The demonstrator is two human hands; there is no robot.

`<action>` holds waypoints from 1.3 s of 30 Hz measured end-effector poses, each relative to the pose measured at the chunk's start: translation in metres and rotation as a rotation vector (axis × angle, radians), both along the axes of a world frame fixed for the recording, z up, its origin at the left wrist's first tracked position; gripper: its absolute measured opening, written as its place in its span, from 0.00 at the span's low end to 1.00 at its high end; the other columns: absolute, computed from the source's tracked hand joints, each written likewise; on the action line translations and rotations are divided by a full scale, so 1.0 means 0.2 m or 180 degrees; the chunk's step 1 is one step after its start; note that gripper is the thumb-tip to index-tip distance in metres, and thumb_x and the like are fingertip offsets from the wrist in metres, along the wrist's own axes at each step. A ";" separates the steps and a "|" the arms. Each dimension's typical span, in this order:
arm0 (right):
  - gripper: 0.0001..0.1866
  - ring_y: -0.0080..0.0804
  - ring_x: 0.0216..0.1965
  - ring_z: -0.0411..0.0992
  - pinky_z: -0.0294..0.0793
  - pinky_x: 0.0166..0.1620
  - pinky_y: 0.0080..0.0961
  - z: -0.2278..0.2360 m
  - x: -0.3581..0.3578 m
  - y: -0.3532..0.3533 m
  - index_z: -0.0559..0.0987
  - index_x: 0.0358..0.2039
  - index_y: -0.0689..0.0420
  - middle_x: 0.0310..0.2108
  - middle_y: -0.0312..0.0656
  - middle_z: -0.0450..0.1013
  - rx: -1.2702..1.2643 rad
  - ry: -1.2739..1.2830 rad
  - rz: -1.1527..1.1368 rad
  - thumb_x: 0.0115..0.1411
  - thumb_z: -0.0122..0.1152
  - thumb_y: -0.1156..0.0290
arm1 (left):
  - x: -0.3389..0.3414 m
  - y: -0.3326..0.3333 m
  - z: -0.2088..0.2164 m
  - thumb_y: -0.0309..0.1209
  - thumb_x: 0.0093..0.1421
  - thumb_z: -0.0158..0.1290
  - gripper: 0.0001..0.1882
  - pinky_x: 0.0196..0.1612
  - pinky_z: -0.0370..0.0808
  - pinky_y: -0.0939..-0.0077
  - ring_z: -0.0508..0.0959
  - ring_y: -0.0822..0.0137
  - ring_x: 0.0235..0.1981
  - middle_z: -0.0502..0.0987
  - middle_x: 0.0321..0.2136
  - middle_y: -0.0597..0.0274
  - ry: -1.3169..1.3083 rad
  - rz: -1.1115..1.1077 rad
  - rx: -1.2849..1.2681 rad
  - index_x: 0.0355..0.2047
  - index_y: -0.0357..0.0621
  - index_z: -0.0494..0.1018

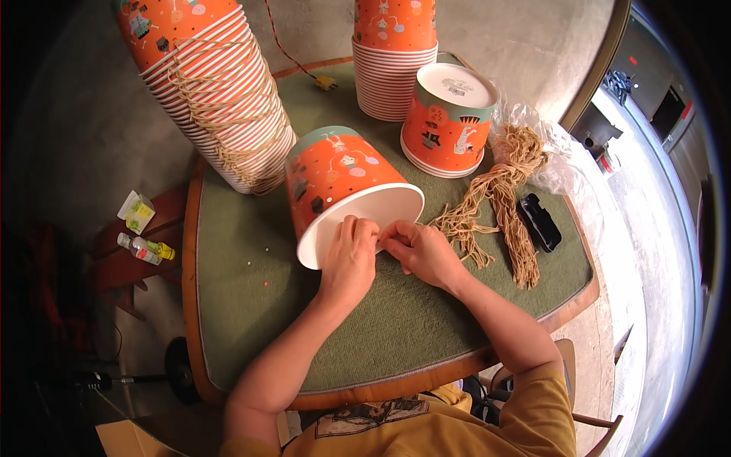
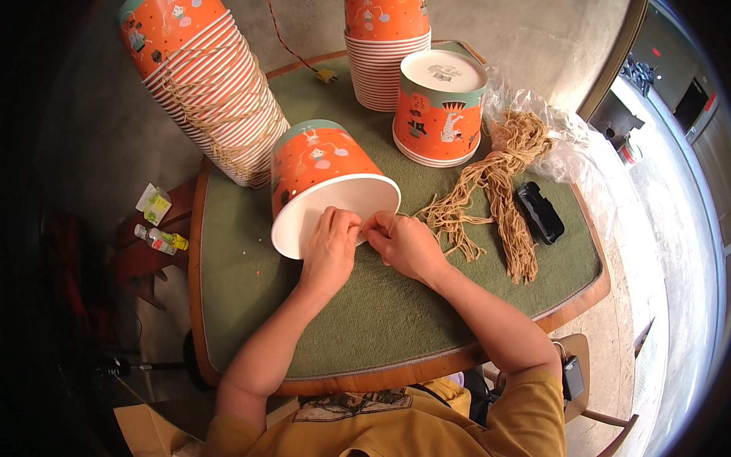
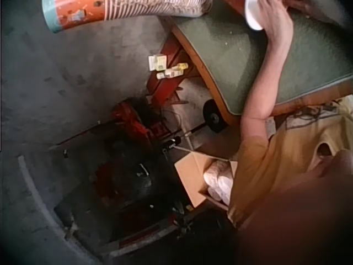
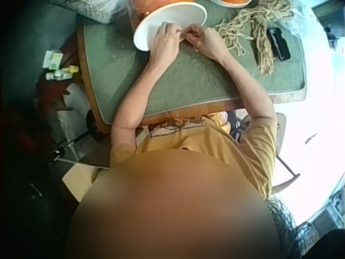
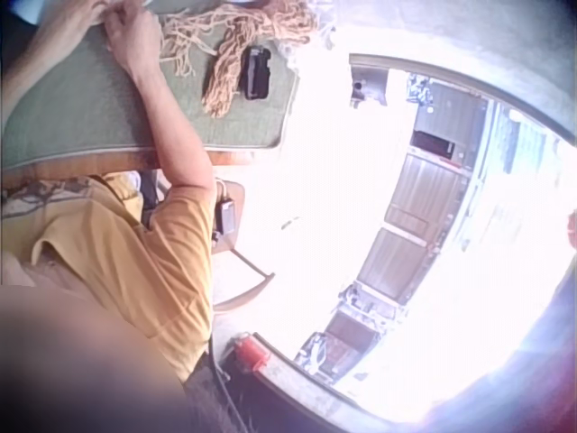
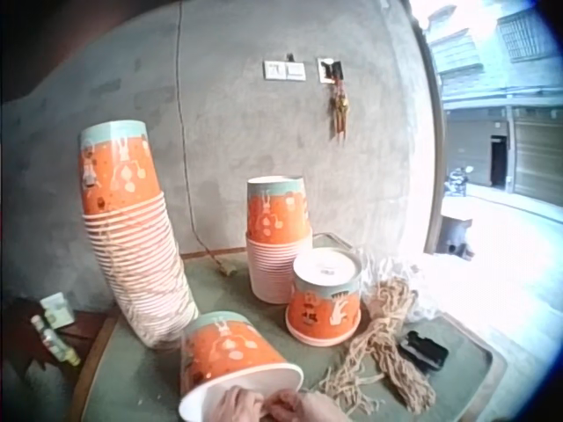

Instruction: Thread string through pre-punched holes in paper cups to assemble them.

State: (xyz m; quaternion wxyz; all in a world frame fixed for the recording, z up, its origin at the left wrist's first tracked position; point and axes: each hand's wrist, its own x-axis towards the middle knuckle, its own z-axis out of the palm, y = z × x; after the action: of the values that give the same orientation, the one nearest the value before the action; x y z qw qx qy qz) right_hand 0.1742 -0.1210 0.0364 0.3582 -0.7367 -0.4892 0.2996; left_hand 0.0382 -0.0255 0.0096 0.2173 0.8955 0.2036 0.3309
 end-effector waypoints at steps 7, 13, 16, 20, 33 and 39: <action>0.10 0.28 0.20 0.76 0.74 0.30 0.29 0.02 0.01 0.00 0.79 0.36 0.57 0.19 0.40 0.76 -0.0174 0.0123 -0.0015 0.62 0.56 0.65 | -0.04 -0.10 0.07 0.19 0.50 0.56 0.11 0.46 0.70 0.61 0.70 0.52 0.42 0.67 0.37 0.52 0.0438 0.0330 0.0407 0.34 0.36 0.68; 0.09 0.19 0.16 0.68 0.67 0.23 0.21 0.01 0.01 0.01 0.78 0.36 0.60 0.18 0.35 0.73 -0.0080 0.0195 0.0010 0.63 0.57 0.68 | -0.02 -0.09 0.04 0.20 0.49 0.57 0.10 0.49 0.69 0.62 0.69 0.53 0.43 0.68 0.37 0.52 0.0357 0.0401 0.0574 0.32 0.37 0.69; 0.09 0.19 0.16 0.69 0.68 0.24 0.21 0.01 0.00 0.01 0.79 0.36 0.60 0.18 0.35 0.73 -0.0034 0.0178 0.0013 0.63 0.57 0.68 | -0.02 -0.08 0.04 0.21 0.50 0.57 0.10 0.48 0.69 0.60 0.69 0.52 0.43 0.68 0.37 0.52 0.0312 0.0372 0.0500 0.32 0.37 0.68; 0.10 0.28 0.19 0.76 0.75 0.29 0.27 0.02 0.00 0.00 0.80 0.34 0.58 0.18 0.41 0.76 -0.0039 0.0143 -0.0035 0.61 0.56 0.65 | -0.01 -0.08 0.03 0.19 0.50 0.57 0.10 0.47 0.68 0.58 0.69 0.51 0.41 0.69 0.36 0.52 0.0109 0.0349 0.0391 0.32 0.38 0.68; 0.11 0.26 0.18 0.75 0.74 0.28 0.27 0.03 0.00 0.00 0.81 0.32 0.59 0.16 0.40 0.74 -0.0056 0.0253 -0.0132 0.60 0.57 0.65 | 0.00 -0.08 0.01 0.19 0.50 0.57 0.10 0.43 0.69 0.59 0.70 0.53 0.38 0.69 0.33 0.54 0.0044 0.0417 0.0439 0.30 0.39 0.67; 0.09 0.16 0.16 0.68 0.66 0.23 0.20 0.02 -0.01 0.00 0.80 0.35 0.61 0.16 0.34 0.72 -0.0080 0.0331 -0.0128 0.62 0.58 0.68 | 0.01 -0.08 0.00 0.18 0.48 0.57 0.11 0.43 0.69 0.59 0.70 0.52 0.37 0.69 0.33 0.54 0.0001 0.0454 0.0438 0.30 0.40 0.67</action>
State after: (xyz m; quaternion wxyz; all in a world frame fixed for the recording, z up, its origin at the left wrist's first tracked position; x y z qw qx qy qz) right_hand 0.1731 -0.1212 0.0410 0.3797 -0.7342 -0.4512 0.3364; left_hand 0.0399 -0.0411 0.0092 0.1310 0.8915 0.2436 0.3586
